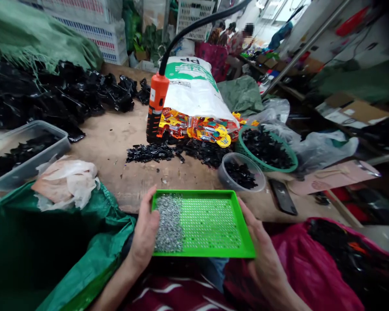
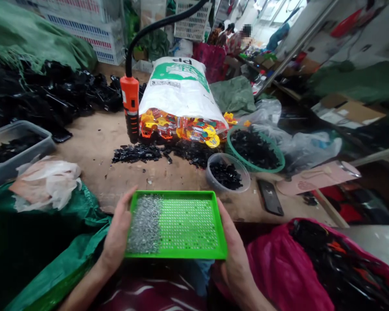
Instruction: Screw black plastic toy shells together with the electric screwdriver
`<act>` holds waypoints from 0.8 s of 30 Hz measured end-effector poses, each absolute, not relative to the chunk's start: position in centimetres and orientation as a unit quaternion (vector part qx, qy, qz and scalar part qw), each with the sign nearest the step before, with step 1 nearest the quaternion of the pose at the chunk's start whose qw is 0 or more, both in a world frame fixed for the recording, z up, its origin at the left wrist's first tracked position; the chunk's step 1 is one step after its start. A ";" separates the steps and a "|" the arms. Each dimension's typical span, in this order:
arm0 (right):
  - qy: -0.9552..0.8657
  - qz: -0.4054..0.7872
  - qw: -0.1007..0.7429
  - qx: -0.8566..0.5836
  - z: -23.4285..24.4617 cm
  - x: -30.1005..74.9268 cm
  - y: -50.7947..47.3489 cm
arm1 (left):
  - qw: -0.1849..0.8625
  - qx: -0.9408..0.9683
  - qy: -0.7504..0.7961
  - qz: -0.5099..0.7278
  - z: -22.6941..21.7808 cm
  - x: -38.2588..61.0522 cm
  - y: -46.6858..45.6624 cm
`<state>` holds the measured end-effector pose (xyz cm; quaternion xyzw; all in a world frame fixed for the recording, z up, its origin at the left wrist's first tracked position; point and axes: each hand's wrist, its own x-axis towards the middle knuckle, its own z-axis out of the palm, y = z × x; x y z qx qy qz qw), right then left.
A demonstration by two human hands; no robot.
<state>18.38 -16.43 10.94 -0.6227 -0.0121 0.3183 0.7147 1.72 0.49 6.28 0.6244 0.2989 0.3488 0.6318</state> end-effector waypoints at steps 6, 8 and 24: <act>-0.003 0.295 0.712 -0.637 11.1 18.5 -16.7 | 0.644 0.624 0.261 0.358 6.4 2.0 0.3; -0.023 0.297 0.722 -0.624 10.8 18.5 -16.5 | 0.634 0.630 0.267 0.360 6.2 1.9 0.4; -0.095 0.320 0.760 -0.557 6.8 17.5 -15.6 | 0.581 0.670 0.250 0.389 9.0 0.4 1.2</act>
